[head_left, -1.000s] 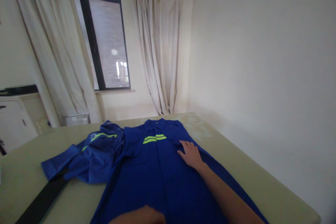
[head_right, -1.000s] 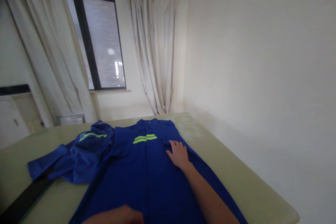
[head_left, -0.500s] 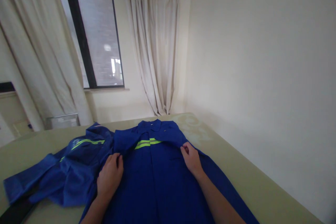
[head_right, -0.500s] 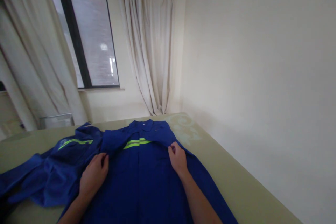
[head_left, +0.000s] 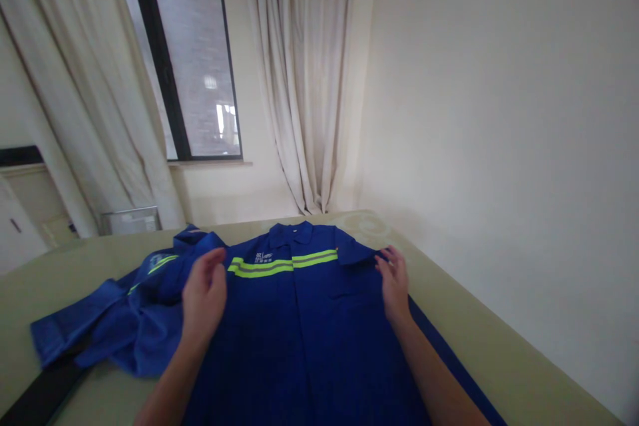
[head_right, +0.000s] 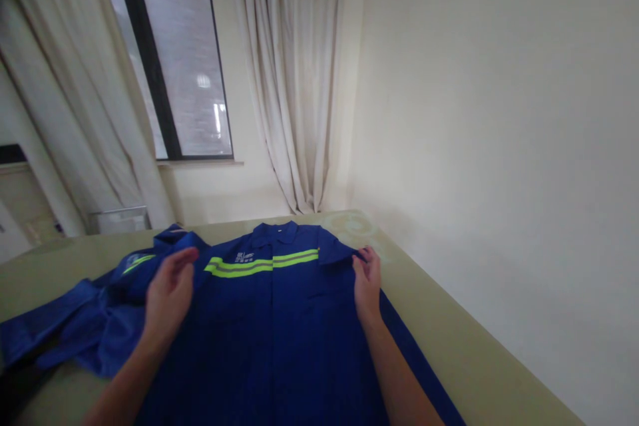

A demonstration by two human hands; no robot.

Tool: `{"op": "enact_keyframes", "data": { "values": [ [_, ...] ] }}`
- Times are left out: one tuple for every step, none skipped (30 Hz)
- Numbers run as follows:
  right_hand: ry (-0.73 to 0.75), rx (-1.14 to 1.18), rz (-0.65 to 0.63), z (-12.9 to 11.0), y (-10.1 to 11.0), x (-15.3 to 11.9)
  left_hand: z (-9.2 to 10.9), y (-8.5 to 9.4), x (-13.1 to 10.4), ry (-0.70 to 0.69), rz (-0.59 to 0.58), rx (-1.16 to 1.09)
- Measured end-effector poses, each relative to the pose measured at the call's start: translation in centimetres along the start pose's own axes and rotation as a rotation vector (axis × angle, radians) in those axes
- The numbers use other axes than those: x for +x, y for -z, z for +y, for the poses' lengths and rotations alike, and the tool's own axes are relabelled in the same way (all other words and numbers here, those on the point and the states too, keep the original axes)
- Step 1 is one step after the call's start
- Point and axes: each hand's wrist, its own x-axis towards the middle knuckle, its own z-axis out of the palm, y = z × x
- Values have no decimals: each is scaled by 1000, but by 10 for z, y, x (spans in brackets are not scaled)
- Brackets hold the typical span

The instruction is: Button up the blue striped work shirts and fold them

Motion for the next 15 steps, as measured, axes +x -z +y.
{"op": "enact_keyframes", "data": {
  "values": [
    [89, -159, -139, -3, -9, -11, 6, -13, -14, -41, -169, 60],
    [178, -319, -292, -7, -17, -24, 11, -27, -28, -85, -320, 138],
    [265, -471, -444, -9, -24, -36, 15, -39, -43, -137, -435, 239],
    [342, -607, -580, -11, -29, -48, 17, -49, -56, -178, -522, 336],
    [397, -724, -680, -12, -34, -58, 18, -56, -67, -210, -598, 413],
    [428, -820, -743, -12, -37, -66, 18, -61, -76, -229, -647, 476],
    [436, -891, -779, -12, -40, -70, 17, -63, -81, -237, -683, 520],
    [433, -935, -800, -11, -41, -69, 17, -63, -83, -237, -707, 549],
    [434, -957, -833, -11, -42, -64, 16, -63, -84, -230, -717, 568],
    [443, -969, -877, -12, -43, -55, 16, -61, -82, -224, -724, 580],
    [454, -984, -912, -13, -42, -40, 16, -60, -80, -218, -727, 589],
    [463, -1003, -915, -16, -40, -23, 17, -59, -78, -213, -729, 593],
    [454, -1043, -850, -20, -38, -2, 17, -58, -76, -211, -731, 595],
    [408, -1091, -669, -25, -35, 18, 18, -58, -74, -209, -733, 595],
    [350, -1118, -408, -31, -33, 38, 18, -59, -74, -208, -734, 593]
  ]
}}
